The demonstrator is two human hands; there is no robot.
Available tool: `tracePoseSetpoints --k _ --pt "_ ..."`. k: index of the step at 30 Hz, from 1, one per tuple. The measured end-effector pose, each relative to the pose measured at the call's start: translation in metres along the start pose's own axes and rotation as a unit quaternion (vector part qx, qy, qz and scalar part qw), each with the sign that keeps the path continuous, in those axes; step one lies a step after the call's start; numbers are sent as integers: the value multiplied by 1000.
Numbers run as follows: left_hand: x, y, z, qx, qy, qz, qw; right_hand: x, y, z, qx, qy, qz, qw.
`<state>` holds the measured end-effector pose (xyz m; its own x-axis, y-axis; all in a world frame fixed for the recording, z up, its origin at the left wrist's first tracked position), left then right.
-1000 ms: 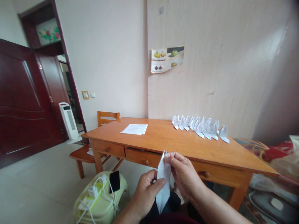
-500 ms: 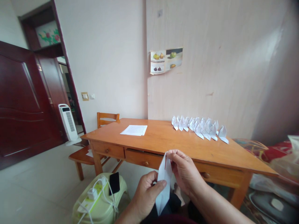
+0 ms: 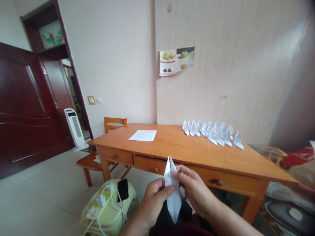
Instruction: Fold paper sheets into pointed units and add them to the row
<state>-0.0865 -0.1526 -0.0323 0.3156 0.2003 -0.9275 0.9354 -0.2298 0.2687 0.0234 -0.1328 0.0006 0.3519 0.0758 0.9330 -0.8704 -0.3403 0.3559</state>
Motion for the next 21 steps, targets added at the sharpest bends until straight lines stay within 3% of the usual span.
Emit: tracePoseSetpoints --k 4,21 --pt "2 -1 0 -14 -10 7 1000 -15 11 7 10 42 -25 999" --pt "-4 0 2 -2 11 -110 994 0 6 -3 -33 -19 -50 998"
Point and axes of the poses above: each hand's wrist, its own z-axis away from the middle knuckle, its own y-axis out of the palm, x = y × z, the point moved 8 cm from there along -z, towards the middle knuckle, and after that the axes turned 4 degrees about y, right-handed, at the moved point
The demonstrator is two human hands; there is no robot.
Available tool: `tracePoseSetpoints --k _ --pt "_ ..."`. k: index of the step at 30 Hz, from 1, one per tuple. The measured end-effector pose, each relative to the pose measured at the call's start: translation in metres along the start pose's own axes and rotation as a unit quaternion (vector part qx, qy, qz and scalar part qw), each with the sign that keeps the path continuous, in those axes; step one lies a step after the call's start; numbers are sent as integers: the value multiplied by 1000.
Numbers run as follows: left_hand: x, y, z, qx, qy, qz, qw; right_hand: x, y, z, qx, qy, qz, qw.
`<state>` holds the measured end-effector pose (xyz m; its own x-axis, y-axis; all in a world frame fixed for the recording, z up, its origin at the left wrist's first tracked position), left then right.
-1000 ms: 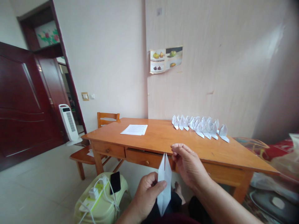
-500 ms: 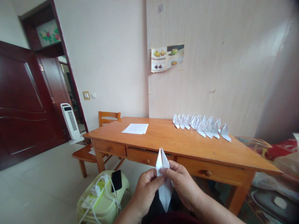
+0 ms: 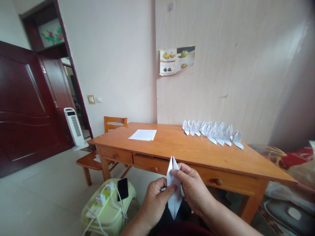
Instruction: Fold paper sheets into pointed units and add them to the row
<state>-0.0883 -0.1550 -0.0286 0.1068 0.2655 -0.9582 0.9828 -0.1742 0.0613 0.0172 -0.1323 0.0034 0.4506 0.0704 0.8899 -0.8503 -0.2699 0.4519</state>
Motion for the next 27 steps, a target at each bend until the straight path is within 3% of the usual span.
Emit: tracePoseSetpoints --k 7,18,23,27 --pt "-4 1 2 -8 8 -52 999 15 -5 -8 -14 -43 -6 999" --pt "-2 -1 2 -3 12 -72 997 28 3 -9 -35 -29 -6 999" --pt "-5 -2 1 -18 13 -98 995 32 -7 -14 -53 -60 16 997" --pt "-3 -7 0 -38 -3 -59 997 28 -15 -14 -46 -72 58 995"
Point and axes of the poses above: each hand's wrist, its own z-axis away from the middle knuckle, its own y-axis out of the palm, x = y × z, the point moved 8 cm from there along -z, towards the middle knuckle, and after that the axes turned 4 degrees about y, right-handed, at the moved point
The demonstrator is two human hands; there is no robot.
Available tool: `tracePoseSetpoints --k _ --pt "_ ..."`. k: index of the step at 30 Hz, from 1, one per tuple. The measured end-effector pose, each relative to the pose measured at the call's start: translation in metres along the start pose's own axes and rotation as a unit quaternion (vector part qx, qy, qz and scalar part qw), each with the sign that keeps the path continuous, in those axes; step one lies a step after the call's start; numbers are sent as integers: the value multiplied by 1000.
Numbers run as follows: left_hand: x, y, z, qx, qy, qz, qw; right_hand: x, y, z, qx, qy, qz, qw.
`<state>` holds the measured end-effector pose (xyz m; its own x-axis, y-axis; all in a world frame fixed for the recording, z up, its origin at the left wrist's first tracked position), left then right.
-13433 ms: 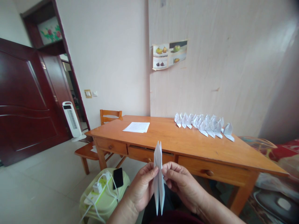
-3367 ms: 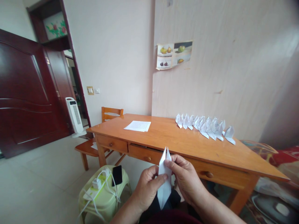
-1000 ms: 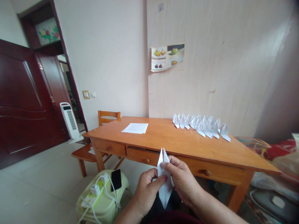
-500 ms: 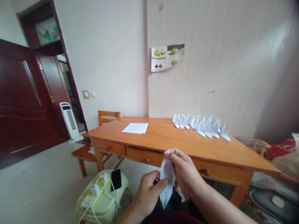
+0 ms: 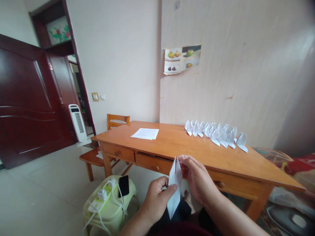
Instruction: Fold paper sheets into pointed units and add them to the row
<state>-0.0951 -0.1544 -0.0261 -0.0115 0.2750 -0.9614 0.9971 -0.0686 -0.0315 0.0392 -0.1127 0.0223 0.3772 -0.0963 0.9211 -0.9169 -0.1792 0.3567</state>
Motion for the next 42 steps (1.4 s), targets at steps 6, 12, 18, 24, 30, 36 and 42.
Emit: tracePoseSetpoints --k 6,12,18,24,30,36,42 --pt "7 3 -1 29 -21 93 995 -31 8 17 71 80 29 994" --pt "3 7 0 43 -17 146 988 -37 2 14 49 71 45 995" --pt "5 1 -3 -1 -27 180 983 -38 3 15 72 73 100 990" --pt "12 0 -4 -24 -62 199 978 -36 1 14 61 47 132 988" --pt "11 -3 -7 -26 -64 235 969 -37 0 11 51 63 149 986" --pt "20 -17 -9 -86 -67 248 963 -50 7 18 119 81 208 968" --pt "21 -15 -10 -89 -85 289 949 -59 11 23 166 75 186 966"
Point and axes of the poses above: each hand's wrist, its own z-axis away from the middle knuckle, its own y-axis out of the palm, x = y × z, the point moved 8 cm from there along -z, towards the middle knuckle, and after that the axes turned 4 degrees about y, right-handed, at the moved point
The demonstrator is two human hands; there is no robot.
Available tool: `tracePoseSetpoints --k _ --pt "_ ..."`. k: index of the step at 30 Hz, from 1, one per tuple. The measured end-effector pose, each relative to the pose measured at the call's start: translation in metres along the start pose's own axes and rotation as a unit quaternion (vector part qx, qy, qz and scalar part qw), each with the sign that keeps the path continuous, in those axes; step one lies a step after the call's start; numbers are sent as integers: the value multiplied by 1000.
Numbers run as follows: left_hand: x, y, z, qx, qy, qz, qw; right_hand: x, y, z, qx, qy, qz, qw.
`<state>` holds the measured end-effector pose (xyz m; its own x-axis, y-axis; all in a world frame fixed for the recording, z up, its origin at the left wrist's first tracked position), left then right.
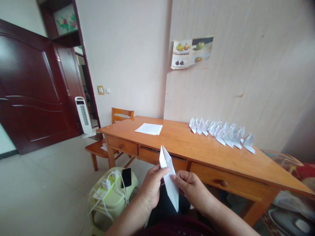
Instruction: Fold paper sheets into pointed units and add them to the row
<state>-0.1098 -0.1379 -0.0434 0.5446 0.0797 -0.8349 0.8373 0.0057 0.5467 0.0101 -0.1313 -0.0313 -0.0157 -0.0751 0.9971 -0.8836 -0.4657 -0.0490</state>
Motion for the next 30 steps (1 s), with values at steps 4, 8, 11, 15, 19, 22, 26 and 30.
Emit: tracePoseSetpoints --k 4,8,11,15,19,22,26,30 --pt "-1 -1 0 -11 -6 -7 1000 5 2 3 7 17 -8 1000" --pt "-9 -5 -2 -16 2 -6 1000 5 3 6 -10 48 -30 998" --pt "-22 -12 -4 -38 34 -9 999 2 1 6 -18 50 -74 996" --pt "-32 -16 -5 -54 63 -8 997 -4 -2 7 -32 64 -106 992" --pt "-28 -13 -4 -57 66 -3 996 -2 10 8 11 51 -71 996" --pt "-23 -10 -2 -56 66 -8 996 -4 19 8 38 62 -69 995" --pt "-19 -14 -4 -57 73 -26 995 -8 15 7 12 85 -87 992" --pt "-21 -23 -8 -64 69 -17 995 -9 2 8 -18 89 -120 989"
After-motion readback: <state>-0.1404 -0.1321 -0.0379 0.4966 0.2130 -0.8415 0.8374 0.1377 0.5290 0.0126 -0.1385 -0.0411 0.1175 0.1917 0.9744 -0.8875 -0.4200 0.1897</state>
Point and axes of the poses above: each hand's wrist, its own z-axis away from the middle knuckle, its own y-axis out of the palm, x = y × z, the point moved 8 cm from there along -z, towards the middle knuckle, and after that the axes turned 4 degrees about y, right-handed, at the moved point
